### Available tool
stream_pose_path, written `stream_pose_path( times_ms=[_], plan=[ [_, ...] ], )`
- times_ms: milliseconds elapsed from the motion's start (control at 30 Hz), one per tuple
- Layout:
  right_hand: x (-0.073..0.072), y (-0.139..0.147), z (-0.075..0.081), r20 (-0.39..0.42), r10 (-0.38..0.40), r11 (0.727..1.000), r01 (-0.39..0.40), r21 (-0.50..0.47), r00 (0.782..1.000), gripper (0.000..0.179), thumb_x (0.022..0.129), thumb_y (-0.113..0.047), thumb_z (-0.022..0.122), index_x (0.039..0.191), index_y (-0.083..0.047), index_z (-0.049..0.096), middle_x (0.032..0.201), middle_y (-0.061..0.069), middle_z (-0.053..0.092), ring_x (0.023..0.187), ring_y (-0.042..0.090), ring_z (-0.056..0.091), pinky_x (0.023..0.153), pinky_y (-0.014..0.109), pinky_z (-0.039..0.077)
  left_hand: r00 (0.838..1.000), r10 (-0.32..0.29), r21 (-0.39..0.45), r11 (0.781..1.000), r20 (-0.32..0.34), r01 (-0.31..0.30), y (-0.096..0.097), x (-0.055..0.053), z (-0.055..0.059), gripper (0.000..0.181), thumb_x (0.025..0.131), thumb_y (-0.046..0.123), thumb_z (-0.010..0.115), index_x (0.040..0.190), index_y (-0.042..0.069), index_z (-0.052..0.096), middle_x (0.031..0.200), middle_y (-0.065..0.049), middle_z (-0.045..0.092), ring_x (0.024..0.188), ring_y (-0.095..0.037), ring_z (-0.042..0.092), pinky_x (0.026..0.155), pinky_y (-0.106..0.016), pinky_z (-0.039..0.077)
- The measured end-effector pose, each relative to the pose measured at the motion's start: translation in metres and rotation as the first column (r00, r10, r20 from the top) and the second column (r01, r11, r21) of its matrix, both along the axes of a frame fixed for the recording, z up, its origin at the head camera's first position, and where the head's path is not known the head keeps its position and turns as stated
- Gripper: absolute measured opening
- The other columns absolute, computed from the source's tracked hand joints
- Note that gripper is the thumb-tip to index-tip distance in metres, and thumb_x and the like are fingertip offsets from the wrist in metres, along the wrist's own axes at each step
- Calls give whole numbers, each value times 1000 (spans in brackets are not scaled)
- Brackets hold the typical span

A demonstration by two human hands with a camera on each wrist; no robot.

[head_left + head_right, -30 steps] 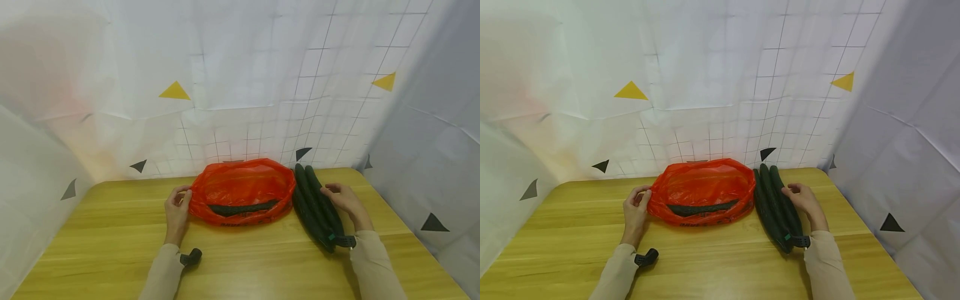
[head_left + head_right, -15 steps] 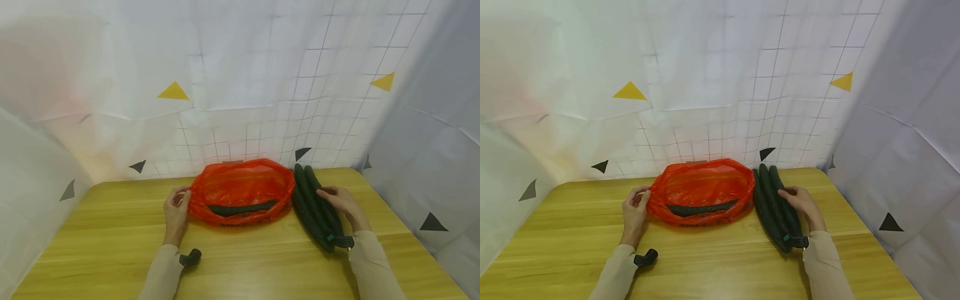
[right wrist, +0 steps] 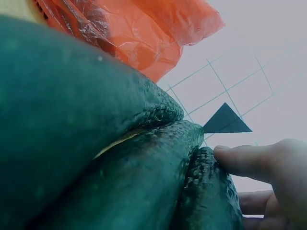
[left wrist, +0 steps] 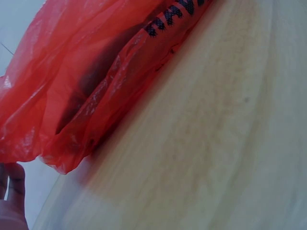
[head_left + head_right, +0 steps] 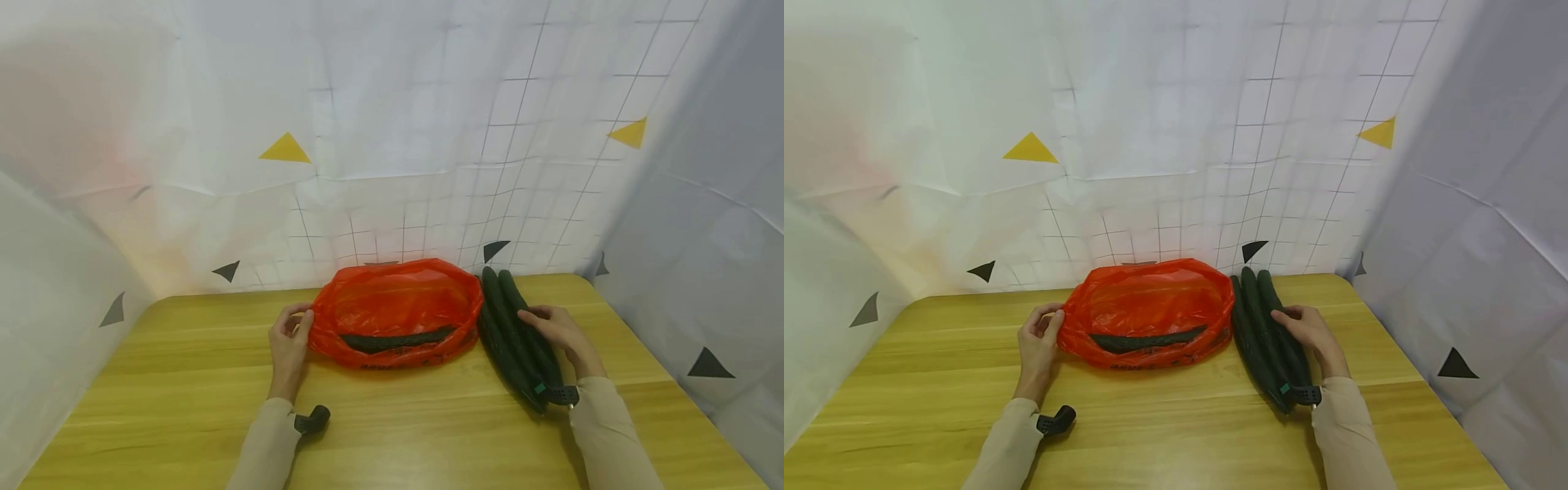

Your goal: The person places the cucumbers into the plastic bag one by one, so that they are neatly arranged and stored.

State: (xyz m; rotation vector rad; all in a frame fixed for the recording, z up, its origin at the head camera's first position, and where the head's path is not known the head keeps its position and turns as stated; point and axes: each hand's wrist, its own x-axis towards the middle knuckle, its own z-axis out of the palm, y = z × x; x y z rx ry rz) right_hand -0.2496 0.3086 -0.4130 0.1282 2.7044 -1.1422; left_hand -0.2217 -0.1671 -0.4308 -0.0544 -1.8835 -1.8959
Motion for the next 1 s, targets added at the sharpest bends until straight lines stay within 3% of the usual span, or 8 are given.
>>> stream_pose_path(
  times_ms=[400, 767, 1000],
  plan=[
    [0, 0, -1, -6, -22, 999, 21, -25, 1000, 78, 94, -54, 46, 140, 8, 35, 144, 31, 35, 128, 43, 40, 103, 53, 36, 1000, 2, 0, 1000, 6, -2, 0, -1, -1, 23, 90, 12, 63, 109, -3, 63, 96, 1, 64, 75, -9, 59, 60, -16, 49],
    [-2, 1, -2, -35, -45, 998, 43, -39, 998, 75, 94, -52, 46, 140, 8, 37, 145, 32, 33, 131, 47, 34, 105, 56, 33, 1000, 0, -4, 1000, 10, 0, -1, -2, -2, 25, 90, 13, 63, 109, -3, 63, 99, -4, 63, 76, -9, 58, 63, -15, 49],
    [-2, 5, -2, -115, -56, 998, 51, -47, 992, 71, 95, -48, 47, 137, 9, 39, 142, 33, 37, 129, 46, 37, 104, 54, 35, 1000, -2, 41, 999, 10, 2, -5, -14, -19, 26, 89, 18, 66, 108, 0, 65, 96, -3, 64, 73, -9, 59, 60, -17, 48]
  ],
)
